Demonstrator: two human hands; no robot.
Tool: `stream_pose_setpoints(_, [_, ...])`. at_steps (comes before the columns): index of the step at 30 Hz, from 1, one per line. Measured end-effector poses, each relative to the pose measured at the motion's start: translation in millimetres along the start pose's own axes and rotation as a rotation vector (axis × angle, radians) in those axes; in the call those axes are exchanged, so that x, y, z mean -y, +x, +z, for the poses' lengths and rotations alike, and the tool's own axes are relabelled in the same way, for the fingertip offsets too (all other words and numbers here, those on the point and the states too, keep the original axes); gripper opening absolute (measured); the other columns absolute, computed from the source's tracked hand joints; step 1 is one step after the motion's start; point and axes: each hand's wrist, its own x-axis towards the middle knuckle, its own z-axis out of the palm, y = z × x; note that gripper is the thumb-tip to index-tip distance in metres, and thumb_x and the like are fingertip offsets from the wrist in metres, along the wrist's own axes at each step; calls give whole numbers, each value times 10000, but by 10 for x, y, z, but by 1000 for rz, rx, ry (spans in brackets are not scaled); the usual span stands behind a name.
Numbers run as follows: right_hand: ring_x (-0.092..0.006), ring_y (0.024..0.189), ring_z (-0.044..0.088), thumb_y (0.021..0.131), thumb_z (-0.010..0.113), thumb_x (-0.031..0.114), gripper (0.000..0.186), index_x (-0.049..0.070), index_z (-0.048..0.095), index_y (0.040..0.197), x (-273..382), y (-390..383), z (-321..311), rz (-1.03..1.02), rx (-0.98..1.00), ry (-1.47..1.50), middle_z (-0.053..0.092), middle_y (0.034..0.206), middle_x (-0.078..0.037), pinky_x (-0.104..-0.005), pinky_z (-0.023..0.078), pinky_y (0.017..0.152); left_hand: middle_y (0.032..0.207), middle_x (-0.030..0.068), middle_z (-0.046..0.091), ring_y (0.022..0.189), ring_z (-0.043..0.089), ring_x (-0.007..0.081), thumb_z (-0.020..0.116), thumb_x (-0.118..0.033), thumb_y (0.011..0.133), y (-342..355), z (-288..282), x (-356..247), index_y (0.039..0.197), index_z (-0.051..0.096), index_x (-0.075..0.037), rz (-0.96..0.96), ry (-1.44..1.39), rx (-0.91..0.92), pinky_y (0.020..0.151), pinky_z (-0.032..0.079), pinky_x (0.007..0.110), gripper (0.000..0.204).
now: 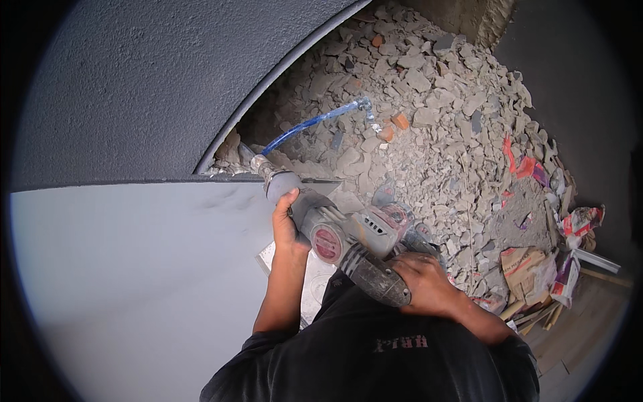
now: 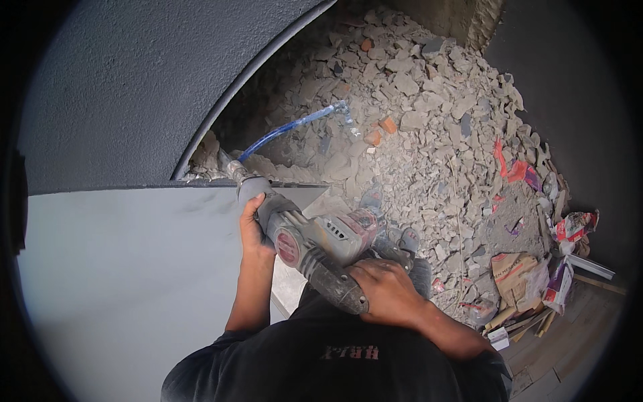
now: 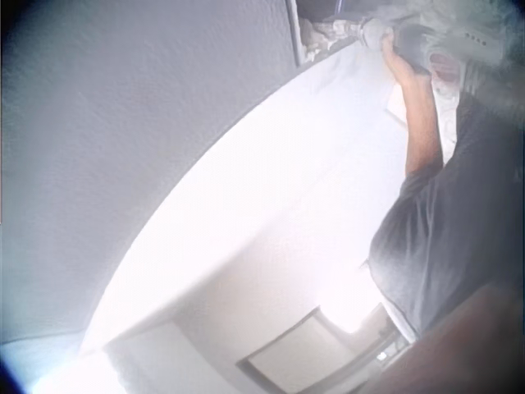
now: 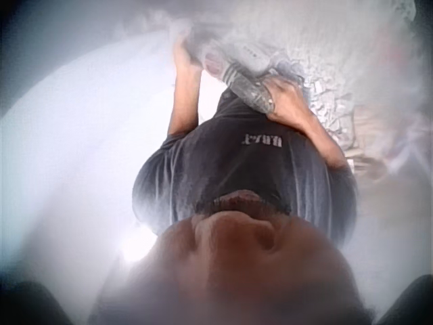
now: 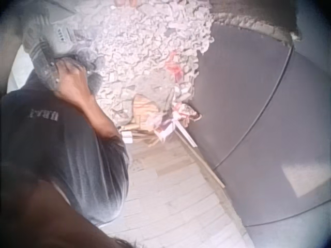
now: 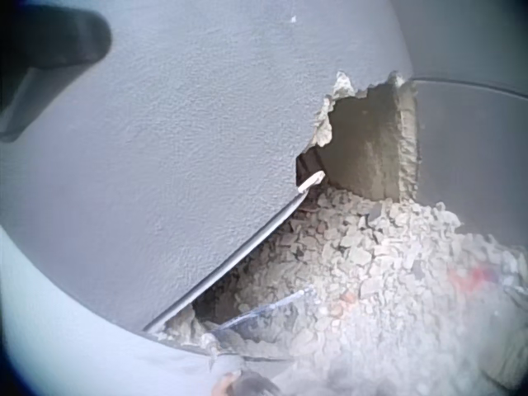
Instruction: The person uses a demolition hammer to break apart a concrete wall section, creating a pile of rubble. They then use a hammer to clear debris from the opening.
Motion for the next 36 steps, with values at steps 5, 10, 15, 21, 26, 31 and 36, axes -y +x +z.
stream_pose_setpoints(5, [-339,985,723,641,819,209,460,13,708,1042,13,-539,-174,-113,-140,-36,729,1032,-153,-451,573,910,1017,178,697,949,680,340,697,-332,853,-474,83,303,1108,639,22,-70,-40,71,908,548,474,440])
stream_pose_setpoints(10, [-314,886,736,697,747,200,336,25,718,983,98,-800,-239,-205,-196,-132,734,949,-136,-437,585,820,1071,187,681,1008,659,341,707,-439,858,-758,61,474,1126,630,30,-38,-33,113,937,528,471,546])
stream_pose_setpoints(15, [-274,779,705,668,686,151,310,11,698,944,189,-875,-370,-324,-238,-194,689,851,-111,-378,572,684,1069,166,650,1058,631,324,681,-465,891,-1020,160,493,1134,597,3,85,-13,148,950,518,474,534])
stream_pose_setpoints(21, [-239,698,671,671,655,135,246,12,664,884,395,-737,-528,-405,-233,-279,631,771,-84,-356,553,605,1055,165,637,1048,614,344,647,-462,913,-967,43,383,1123,589,-6,75,-118,305,948,516,468,505])
stream_pose_setpoints(26, [-238,686,667,686,649,143,208,13,646,848,449,-516,-565,-425,-225,-281,616,741,-77,-362,542,584,1032,172,642,1019,617,344,641,-455,916,-861,106,263,1099,592,6,114,-146,309,937,519,453,499])
stream_pose_setpoints(31, [-246,671,668,710,644,144,162,16,632,810,524,-220,-558,-448,-229,-289,627,737,-87,-372,545,597,992,169,649,990,624,324,651,-424,915,-718,117,12,1070,590,12,95,-221,324,935,521,449,467])
stream_pose_setpoints(36, [-267,671,666,738,633,133,116,25,604,767,667,-33,-361,-347,-240,-250,609,717,-106,-393,548,634,970,173,651,927,638,310,666,-403,907,-575,50,-212,1059,586,26,207,-148,324,915,535,452,462])
